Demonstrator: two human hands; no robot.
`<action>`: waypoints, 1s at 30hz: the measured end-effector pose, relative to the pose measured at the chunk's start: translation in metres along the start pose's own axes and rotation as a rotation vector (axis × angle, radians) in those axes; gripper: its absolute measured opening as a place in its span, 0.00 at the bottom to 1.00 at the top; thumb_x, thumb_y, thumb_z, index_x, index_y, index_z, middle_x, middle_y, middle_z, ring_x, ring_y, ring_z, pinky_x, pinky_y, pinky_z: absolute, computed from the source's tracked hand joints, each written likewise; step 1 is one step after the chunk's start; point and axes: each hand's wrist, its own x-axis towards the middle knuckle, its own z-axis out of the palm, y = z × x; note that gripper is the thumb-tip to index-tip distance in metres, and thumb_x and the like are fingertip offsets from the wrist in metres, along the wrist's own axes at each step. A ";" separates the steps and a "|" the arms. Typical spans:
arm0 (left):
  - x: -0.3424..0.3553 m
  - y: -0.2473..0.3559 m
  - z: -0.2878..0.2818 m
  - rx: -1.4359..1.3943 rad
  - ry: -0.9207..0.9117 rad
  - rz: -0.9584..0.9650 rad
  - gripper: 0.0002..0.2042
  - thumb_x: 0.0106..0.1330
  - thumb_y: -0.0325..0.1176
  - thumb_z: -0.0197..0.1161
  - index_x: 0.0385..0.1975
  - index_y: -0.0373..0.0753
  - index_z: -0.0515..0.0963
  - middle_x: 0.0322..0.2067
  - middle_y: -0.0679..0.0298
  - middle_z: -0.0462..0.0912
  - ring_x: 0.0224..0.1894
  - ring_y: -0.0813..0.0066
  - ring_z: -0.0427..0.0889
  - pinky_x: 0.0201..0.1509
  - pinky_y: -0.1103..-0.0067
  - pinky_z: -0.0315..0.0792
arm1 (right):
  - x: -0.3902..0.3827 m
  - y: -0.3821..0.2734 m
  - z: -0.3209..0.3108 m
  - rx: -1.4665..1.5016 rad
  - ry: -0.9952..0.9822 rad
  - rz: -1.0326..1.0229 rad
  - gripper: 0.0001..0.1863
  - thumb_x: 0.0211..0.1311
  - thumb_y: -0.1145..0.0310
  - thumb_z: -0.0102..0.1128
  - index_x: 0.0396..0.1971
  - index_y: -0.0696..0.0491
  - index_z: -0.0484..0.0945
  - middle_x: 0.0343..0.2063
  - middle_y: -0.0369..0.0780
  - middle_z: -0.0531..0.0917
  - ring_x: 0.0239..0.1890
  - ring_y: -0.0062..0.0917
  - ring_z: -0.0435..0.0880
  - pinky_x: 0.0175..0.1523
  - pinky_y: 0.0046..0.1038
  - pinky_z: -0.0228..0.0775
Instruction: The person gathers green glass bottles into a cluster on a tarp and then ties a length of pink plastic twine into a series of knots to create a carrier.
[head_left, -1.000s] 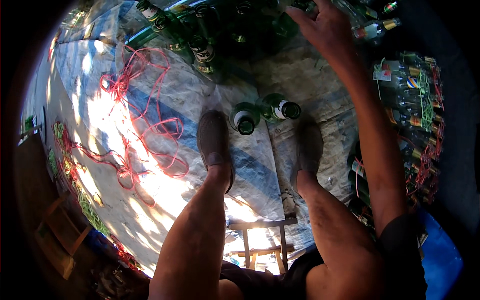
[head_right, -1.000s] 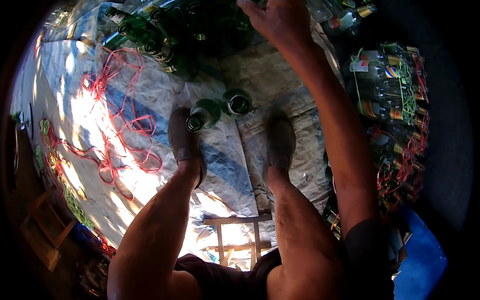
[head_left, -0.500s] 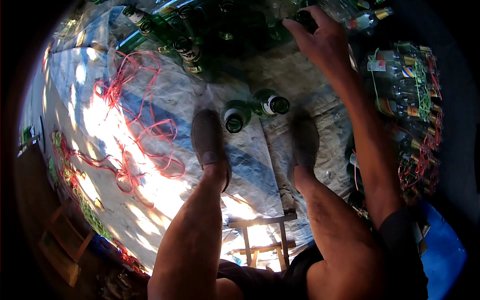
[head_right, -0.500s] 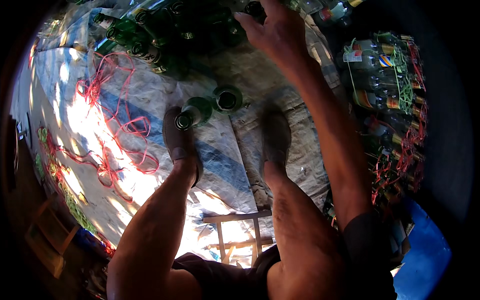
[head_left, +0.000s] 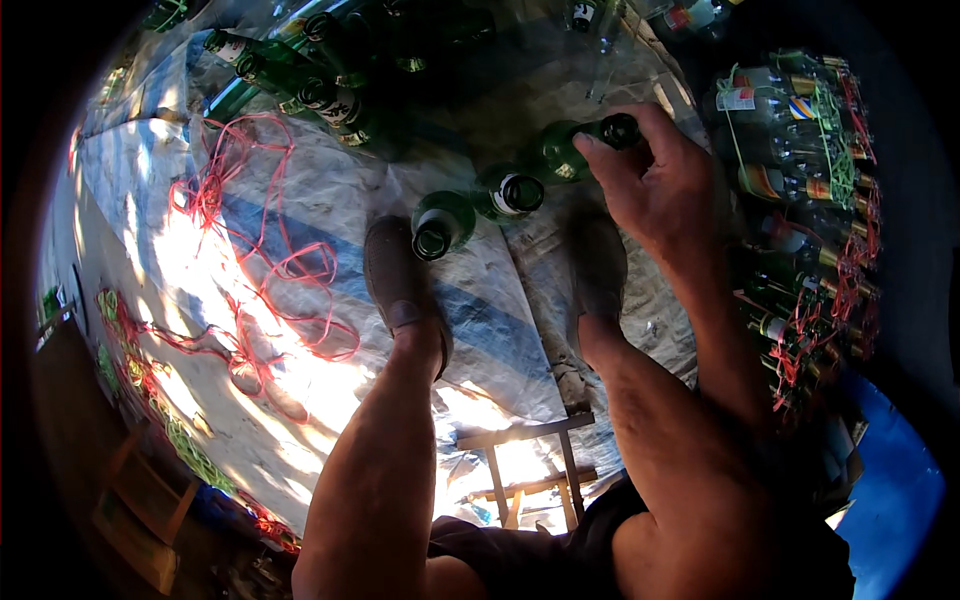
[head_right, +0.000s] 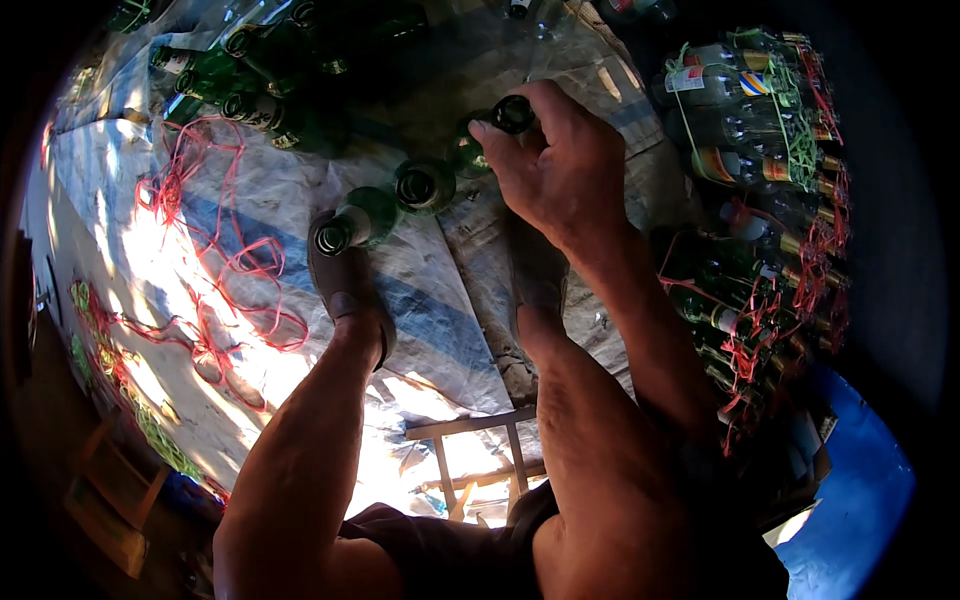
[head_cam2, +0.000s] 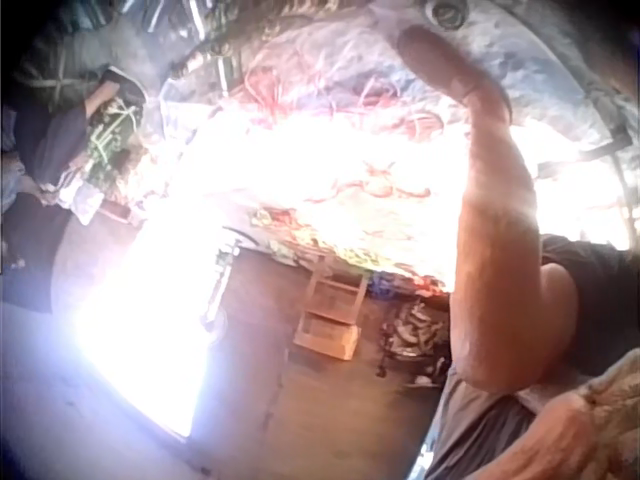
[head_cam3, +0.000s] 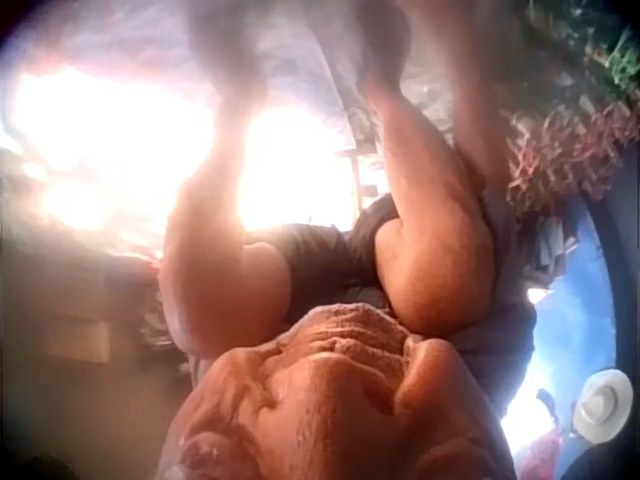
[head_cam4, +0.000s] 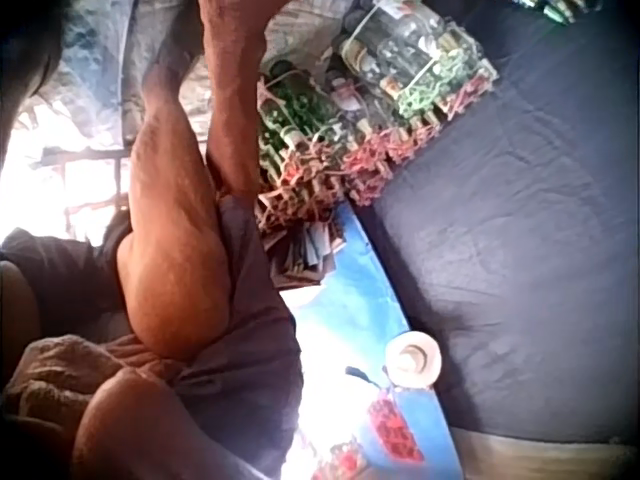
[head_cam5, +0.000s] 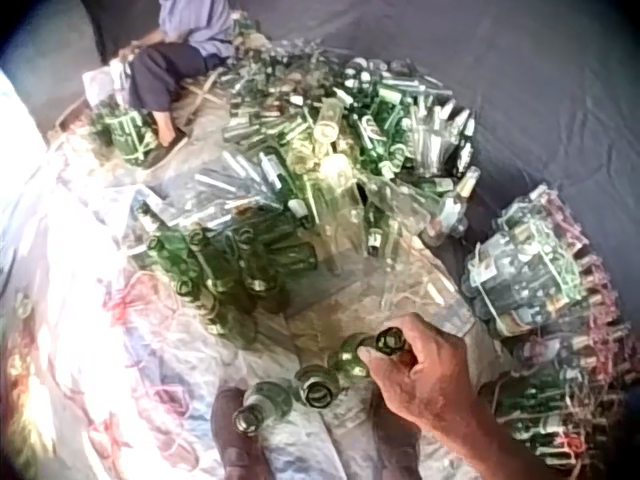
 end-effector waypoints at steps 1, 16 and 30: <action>-0.002 0.001 0.001 0.005 -0.001 -0.004 0.10 0.71 0.41 0.56 0.43 0.43 0.76 0.39 0.71 0.73 0.44 0.78 0.68 0.57 0.79 0.60 | -0.005 0.003 0.002 -0.006 -0.009 -0.008 0.14 0.55 0.64 0.74 0.36 0.54 0.80 0.20 0.37 0.82 0.18 0.21 0.78 0.26 0.26 0.70; -0.005 0.001 -0.001 0.231 -0.056 0.107 0.10 0.72 0.39 0.55 0.46 0.43 0.76 0.41 0.70 0.73 0.44 0.79 0.68 0.56 0.80 0.60 | -0.016 0.007 0.006 -0.049 -0.052 -0.032 0.15 0.55 0.64 0.75 0.36 0.53 0.79 0.17 0.35 0.78 0.18 0.21 0.76 0.25 0.28 0.69; 0.009 -0.009 -0.012 0.348 -0.091 0.211 0.07 0.71 0.37 0.55 0.43 0.45 0.77 0.38 0.73 0.72 0.40 0.81 0.66 0.50 0.82 0.60 | -0.024 0.015 0.010 -0.050 -0.080 -0.031 0.19 0.56 0.61 0.75 0.42 0.53 0.79 0.14 0.35 0.76 0.16 0.22 0.75 0.23 0.29 0.68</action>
